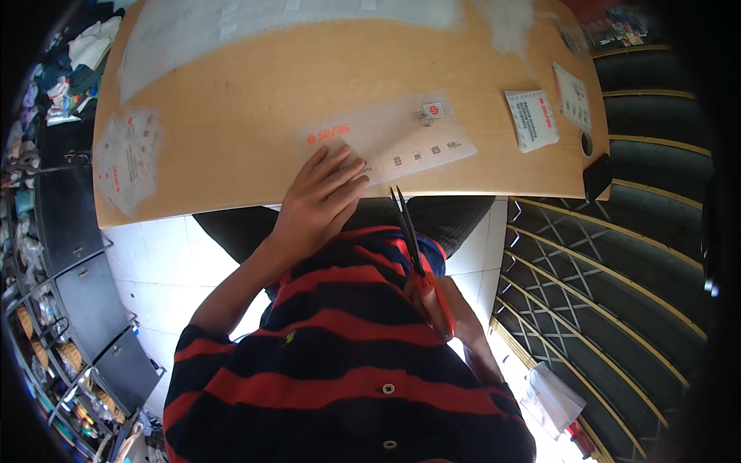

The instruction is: The person uses red-handled scissors to cut a large sheet of printed paper into smaller rectangular pieces on a wooden table. They repeatedly position the paper, make straight cuts, and separate the resulting pieces.

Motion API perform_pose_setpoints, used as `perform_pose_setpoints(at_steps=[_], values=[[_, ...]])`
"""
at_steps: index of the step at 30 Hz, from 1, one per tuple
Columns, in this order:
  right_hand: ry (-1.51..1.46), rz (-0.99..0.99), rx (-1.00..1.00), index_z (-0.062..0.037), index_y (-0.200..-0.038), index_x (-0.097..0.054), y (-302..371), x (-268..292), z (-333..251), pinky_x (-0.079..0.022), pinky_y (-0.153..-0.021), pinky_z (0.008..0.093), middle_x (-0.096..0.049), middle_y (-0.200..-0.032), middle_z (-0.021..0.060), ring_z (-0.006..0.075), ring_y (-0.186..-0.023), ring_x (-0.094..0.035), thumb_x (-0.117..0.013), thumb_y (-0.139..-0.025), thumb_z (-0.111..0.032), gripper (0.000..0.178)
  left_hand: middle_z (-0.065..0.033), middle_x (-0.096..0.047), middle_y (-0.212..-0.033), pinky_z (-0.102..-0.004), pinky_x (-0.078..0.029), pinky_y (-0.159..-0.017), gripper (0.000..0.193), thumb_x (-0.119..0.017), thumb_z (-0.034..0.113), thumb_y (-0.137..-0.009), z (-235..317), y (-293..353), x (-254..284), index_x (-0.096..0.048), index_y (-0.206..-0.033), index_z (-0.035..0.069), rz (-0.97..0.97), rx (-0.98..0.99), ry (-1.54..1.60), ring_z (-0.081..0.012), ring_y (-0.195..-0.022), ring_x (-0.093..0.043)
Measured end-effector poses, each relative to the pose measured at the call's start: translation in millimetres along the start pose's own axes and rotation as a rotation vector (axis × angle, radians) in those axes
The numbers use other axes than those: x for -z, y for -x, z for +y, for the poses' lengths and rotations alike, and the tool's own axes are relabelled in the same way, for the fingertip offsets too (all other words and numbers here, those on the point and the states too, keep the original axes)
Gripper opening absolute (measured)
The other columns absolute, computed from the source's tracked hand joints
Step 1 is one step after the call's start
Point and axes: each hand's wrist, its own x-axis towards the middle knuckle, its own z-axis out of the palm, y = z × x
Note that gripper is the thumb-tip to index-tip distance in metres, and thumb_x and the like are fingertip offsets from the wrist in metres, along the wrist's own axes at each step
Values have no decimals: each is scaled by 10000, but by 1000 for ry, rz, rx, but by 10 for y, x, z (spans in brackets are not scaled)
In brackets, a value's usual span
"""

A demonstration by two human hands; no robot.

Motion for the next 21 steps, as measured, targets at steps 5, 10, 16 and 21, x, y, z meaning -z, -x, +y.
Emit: perform_pose_setpoints(at_steps=[5,10,16,21], values=[[42,18,-2,5,-932,-569,-140,16,-95,-366,-465,268,-470,-546,-9,100,-459,-479,-355,-990,-630,672,-100,-634,-1232,-520,-400,-1078,253,-724,67,-799,3,19,-29,-709,-1052,51,33,3,-1,-333,-1252,-541],[33,29,2,0,-911,-572,-140,-4,-1,-351,-434,267,-452,-505,-18,92,-432,-472,-372,-989,-622,658,-99,-630,-1220,-527,-396,-1074,255,-719,68,-792,4,5,-83,-713,-1047,62,88,34,-3,-334,-1251,-538],[62,36,7,2,-900,-567,-121,-30,88,-331,-421,248,-448,-487,-17,76,-412,-452,-360,-1004,-598,643,-87,-616,-1214,-529,-401,-1071,246,-723,77,-782,4,3,-109,-721,-1028,87,95,43,-7,-324,-1239,-531],[45,1,62,10,-874,-579,-292,4,71,-337,-396,244,-471,-443,8,90,-367,-462,-340,-1045,-507,594,-71,-615,-1218,-535,-407,-1068,264,-741,76,-760,-11,17,-106,-720,-1023,97,102,20,-23,-316,-1212,-536]])
